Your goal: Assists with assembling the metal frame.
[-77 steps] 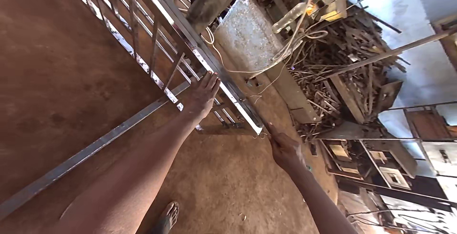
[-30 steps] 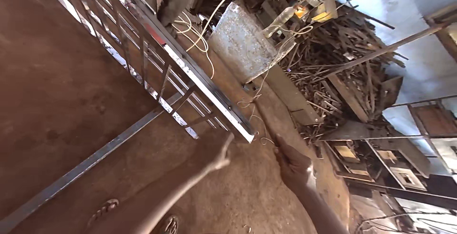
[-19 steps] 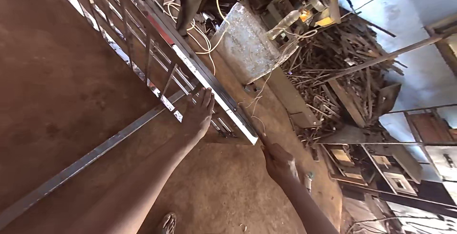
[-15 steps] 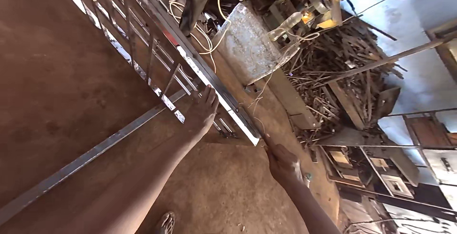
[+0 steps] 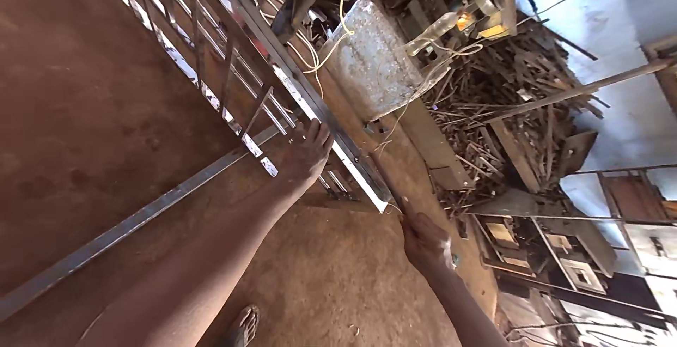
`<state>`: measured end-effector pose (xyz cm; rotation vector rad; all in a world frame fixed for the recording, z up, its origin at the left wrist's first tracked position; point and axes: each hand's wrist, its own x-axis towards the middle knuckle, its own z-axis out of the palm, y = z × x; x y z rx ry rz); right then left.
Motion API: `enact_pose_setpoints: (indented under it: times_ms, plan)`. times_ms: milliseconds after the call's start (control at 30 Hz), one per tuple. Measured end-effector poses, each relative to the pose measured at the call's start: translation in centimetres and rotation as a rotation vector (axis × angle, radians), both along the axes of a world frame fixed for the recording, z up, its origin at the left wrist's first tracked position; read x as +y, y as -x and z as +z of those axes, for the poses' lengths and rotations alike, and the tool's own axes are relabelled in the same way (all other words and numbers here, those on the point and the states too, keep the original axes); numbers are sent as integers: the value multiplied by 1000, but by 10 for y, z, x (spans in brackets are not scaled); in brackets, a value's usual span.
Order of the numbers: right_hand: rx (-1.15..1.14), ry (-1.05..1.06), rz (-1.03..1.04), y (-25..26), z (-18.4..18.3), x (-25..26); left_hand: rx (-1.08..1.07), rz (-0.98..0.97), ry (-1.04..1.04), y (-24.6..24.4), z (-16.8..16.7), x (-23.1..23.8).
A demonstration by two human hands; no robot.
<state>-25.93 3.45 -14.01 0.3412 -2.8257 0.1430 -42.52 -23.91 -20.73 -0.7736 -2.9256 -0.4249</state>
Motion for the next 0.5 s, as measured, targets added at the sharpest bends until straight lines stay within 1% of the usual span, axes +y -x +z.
enact_pose_setpoints:
  times_ms: [100, 233, 333, 500]
  plan:
    - [-44, -27, -18, -1, -2, 3, 26, 10, -23, -1, -3, 2]
    - [3, -29, -11, -2, -1, 0, -3, 9, -25, -1, -1, 0]
    - [-39, -38, -28, -2, -5, 2, -14, 7, -10, -2, 0, 1]
    - [-10, -40, -17, -1, -7, 1, -22, 8, -11, 1, -1, 0]
